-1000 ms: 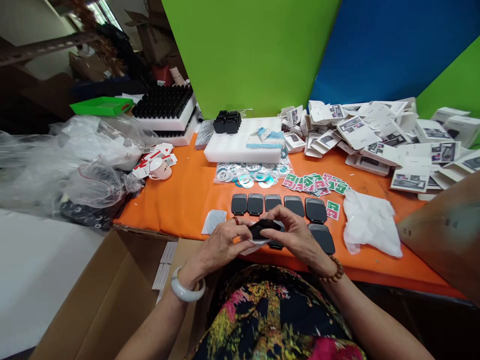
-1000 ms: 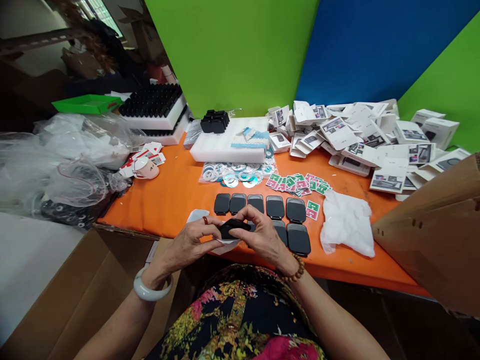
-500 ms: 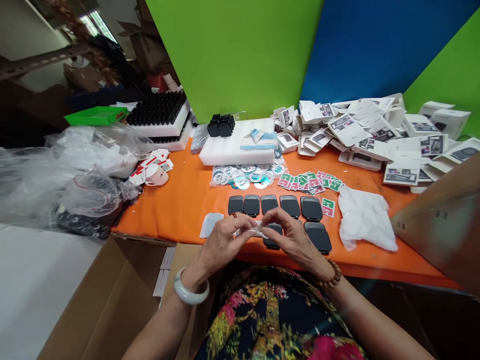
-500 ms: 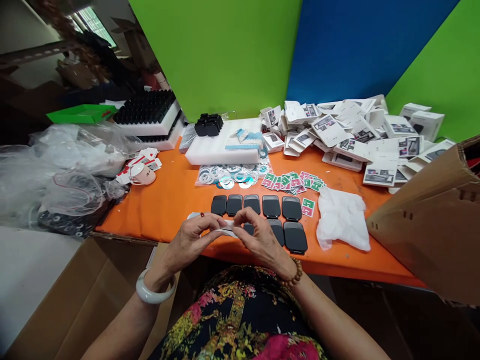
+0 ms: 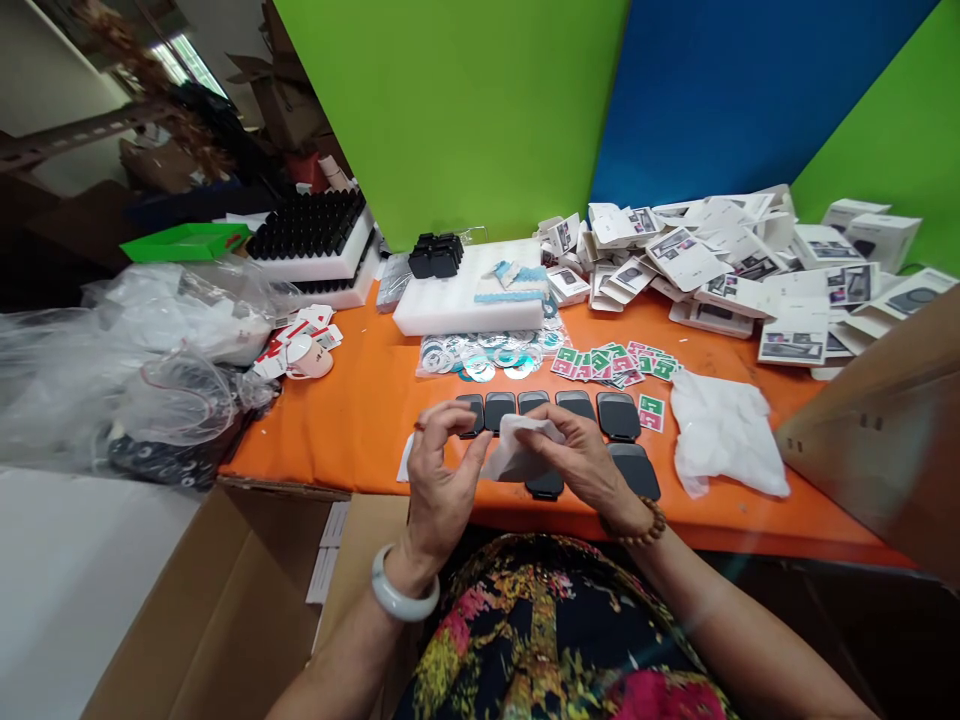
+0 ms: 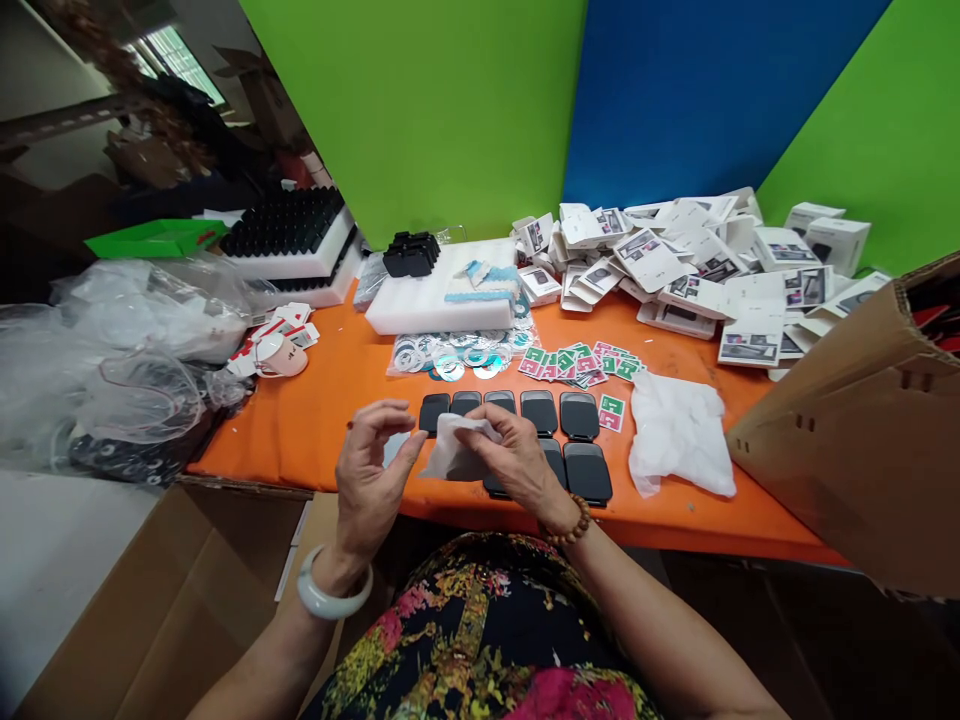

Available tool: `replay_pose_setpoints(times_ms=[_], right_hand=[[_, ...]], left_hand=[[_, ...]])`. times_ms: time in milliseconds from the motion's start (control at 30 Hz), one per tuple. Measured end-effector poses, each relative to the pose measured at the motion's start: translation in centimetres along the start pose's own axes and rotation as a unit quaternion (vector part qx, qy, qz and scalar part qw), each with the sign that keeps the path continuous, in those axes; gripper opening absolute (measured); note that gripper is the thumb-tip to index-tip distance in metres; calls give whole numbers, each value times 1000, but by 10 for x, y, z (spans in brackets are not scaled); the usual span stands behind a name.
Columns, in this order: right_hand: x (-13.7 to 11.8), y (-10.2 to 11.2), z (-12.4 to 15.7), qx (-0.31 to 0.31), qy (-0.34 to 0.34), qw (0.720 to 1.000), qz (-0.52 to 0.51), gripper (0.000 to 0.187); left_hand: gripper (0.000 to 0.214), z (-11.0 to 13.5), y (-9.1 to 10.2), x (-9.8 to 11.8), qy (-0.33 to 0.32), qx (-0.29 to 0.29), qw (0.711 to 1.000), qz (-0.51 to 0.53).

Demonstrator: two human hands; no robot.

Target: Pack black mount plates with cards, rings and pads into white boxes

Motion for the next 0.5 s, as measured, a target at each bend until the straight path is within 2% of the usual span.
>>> replay_pose_setpoints(times_ms=[33,100,200,267,333,433,500], right_hand=[[1,2,-1,26,-9,999,-25,24],[1,5,-3,66,-12,996,-58,27],[0,4,-4,81,-13,994,-70,27],[2,2,-3,78,-22,995,-63,26],[7,-1,-3,79,-30,995,-58,26],[14,-2,-4,72,-38,995,-48,25],[12,0,-5,82,0,997,-10,22]], left_hand=[[9,7,0,0,-1,42,999,-22],[8,21,-5,2,-28,63,996,-53],[21,36,-21,0,-35,-15,997,-61],[29,41,-31,-7,27,-75,996,-43],[29,44,-40,-16,115,-132,984,6],[24,46,-50,-26,226,-216,939,143],[25,47,-53,-30,267,-244,903,230]])
Point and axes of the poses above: each hand's wrist, its own z-axis away from the middle knuckle, its own y-axis out of the back of the hand, x = y × z, the point moved 3 cm from there along -z, towards the middle knuckle, and after that the axes turned 14 degrees about -z, right-handed, at the moved point
